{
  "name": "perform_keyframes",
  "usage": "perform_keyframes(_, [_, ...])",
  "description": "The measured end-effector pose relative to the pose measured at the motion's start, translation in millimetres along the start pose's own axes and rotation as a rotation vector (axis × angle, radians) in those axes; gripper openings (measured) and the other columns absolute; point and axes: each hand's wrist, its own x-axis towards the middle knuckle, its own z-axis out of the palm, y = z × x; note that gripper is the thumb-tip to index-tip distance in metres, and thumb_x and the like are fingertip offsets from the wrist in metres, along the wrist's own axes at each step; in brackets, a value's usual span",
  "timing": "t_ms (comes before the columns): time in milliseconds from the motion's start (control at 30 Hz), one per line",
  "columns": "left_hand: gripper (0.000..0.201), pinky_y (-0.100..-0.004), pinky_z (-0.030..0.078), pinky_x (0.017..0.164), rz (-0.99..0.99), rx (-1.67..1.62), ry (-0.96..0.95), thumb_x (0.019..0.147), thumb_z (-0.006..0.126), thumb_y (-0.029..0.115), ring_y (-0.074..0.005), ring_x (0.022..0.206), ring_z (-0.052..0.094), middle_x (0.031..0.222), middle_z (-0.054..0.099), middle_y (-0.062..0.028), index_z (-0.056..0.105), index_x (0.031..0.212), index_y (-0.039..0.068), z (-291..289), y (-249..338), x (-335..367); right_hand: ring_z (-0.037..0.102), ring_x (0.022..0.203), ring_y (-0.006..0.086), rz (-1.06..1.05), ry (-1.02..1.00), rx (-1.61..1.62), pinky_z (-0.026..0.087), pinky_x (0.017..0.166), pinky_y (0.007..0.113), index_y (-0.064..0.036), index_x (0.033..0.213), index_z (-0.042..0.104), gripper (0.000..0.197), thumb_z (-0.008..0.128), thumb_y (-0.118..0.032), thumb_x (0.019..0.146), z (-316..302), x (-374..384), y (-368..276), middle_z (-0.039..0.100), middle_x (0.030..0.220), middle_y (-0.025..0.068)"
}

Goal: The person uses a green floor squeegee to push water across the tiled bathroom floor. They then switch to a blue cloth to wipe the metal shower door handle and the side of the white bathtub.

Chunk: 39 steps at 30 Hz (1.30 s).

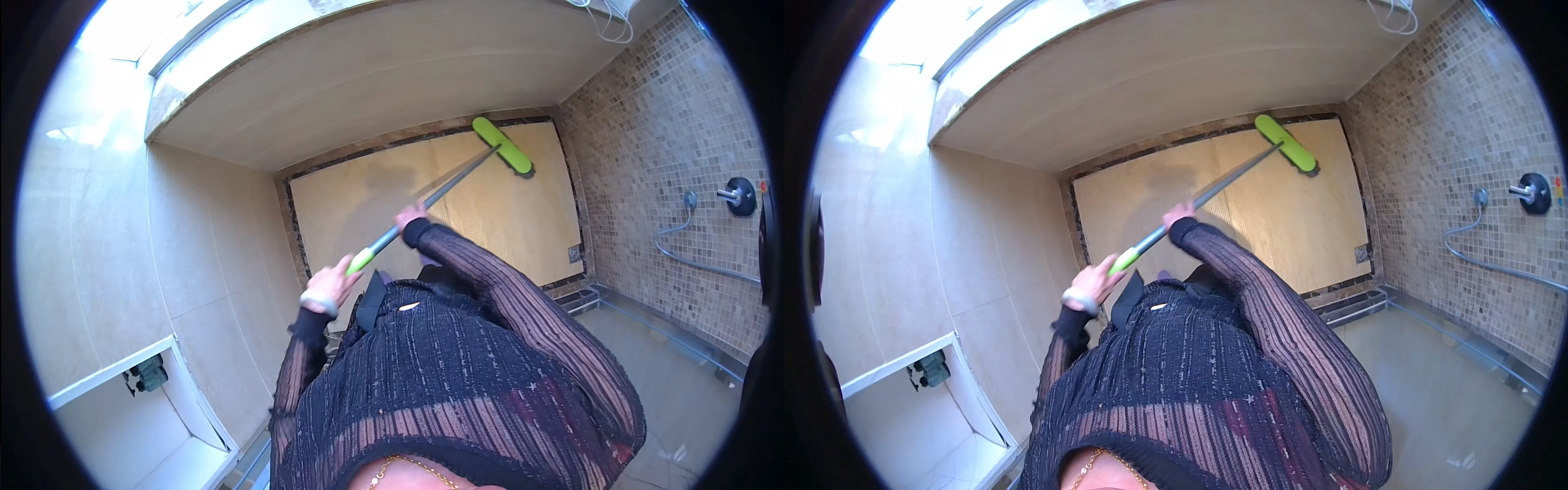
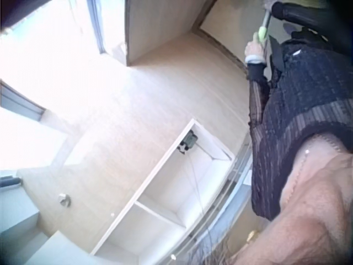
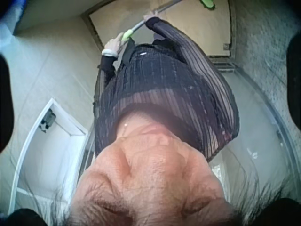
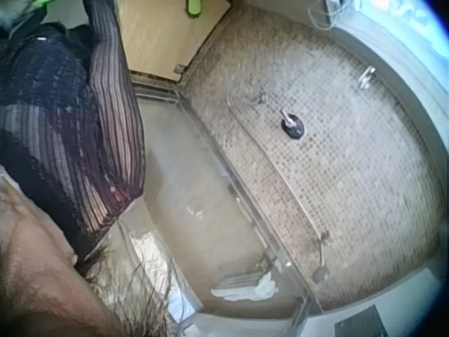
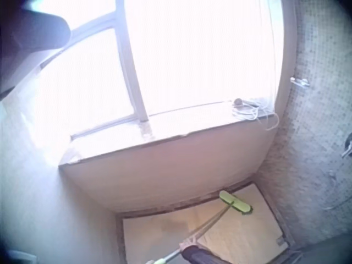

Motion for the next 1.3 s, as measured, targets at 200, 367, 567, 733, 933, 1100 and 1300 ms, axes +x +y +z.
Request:
perform_keyframes(200, [0.04,-0.0489,0.046,0.064,-0.44,-0.119,-0.002,0.084,0.051,0.04,-0.0418,0.077,0.058,0.074,0.06,-0.0227,0.047,0.117,0.019,-23.1,-38.5,-144.0,0.058,0.09,0.0229,-0.533,-0.119,0.093,0.034,0.085,0.049,-0.0195,0.075,0.065,0.011,0.065,-0.023,0.064,-30.6,-36.4,-160.8,0.064,0.08,0.0015])
perform_keyframes(367, [0.047,-0.0469,0.047,0.069,-0.621,-0.307,0.055,0.076,0.062,0.029,-0.0421,0.081,0.058,0.081,0.06,-0.0253,0.047,0.118,0.015,-8.5,-21.3,-195.3,0.061,0.073,0.0205,-0.877,-0.09,0.07,0.042,0.076,0.035,-0.017,0.065,0.059,0.015,0.068,-0.024,0.055,-45.7,-47.7,-206.9,0.062,0.068,0.0024])
perform_keyframes(567, [0.055,-0.0376,0.047,0.075,-0.426,-0.589,0.13,0.068,0.065,0.009,-0.0359,0.086,0.061,0.089,0.061,-0.0242,0.048,0.119,0.003,19.3,-44.0,-186.1,0.062,0.069,0.0223,-0.912,-0.143,-0.055,0.044,0.071,0.032,-0.0162,0.066,0.063,0.009,0.065,-0.022,0.059,-51.9,-44.4,-201.2,0.062,0.065,0.0049])
perform_keyframes(733, [0.054,-0.0349,0.046,0.075,-0.416,-0.616,0.033,0.067,0.063,0.006,-0.0295,0.084,0.061,0.089,0.061,-0.0209,0.049,0.119,0.005,9.9,-46.5,-167.3,0.062,0.074,0.0216,-0.787,-0.158,-0.074,0.042,0.074,0.033,-0.016,0.071,0.064,0.012,0.063,-0.021,0.06,-42.9,-40.0,-180.5,0.062,0.069,0.0048])
perform_keyframes(933, [0.05,-0.0283,0.046,0.07,-0.328,-0.841,-0.043,0.068,0.058,-0.004,-0.0163,0.079,0.057,0.092,0.06,-0.0121,0.049,0.117,0.0,31.7,-51.8,-137.4,0.062,0.077,0.0214,-0.674,-0.18,-0.042,0.04,0.076,0.034,-0.0134,0.073,0.064,0.014,0.063,-0.02,0.061,-51.4,-49.6,-136.4,0.064,0.072,0.0057])
perform_keyframes(1100, [0.052,-0.0325,0.047,0.076,-0.209,-0.568,0.002,0.068,0.055,-0.005,-0.0227,0.085,0.061,0.09,0.062,-0.0195,0.047,0.119,0.0,21.9,-16.3,-124.8,0.062,0.08,0.0223,-0.602,-0.138,-0.007,0.04,0.078,0.034,-0.0133,0.072,0.065,0.014,0.063,-0.02,0.06,-50.0,-62.1,-97.2,0.064,0.073,0.0072])
perform_keyframes(1300, [0.041,-0.0399,0.047,0.065,-0.027,-0.449,-0.047,0.071,0.055,0.003,-0.0378,0.072,0.06,0.074,0.057,-0.0246,0.049,0.111,0.002,20.8,17.2,-62.5,0.061,0.079,0.0225,-0.504,0.024,0.038,0.043,0.074,0.036,-0.017,0.072,0.065,0.013,0.063,-0.021,0.06,-29.7,-55.0,-17.2,0.063,0.073,0.0053])
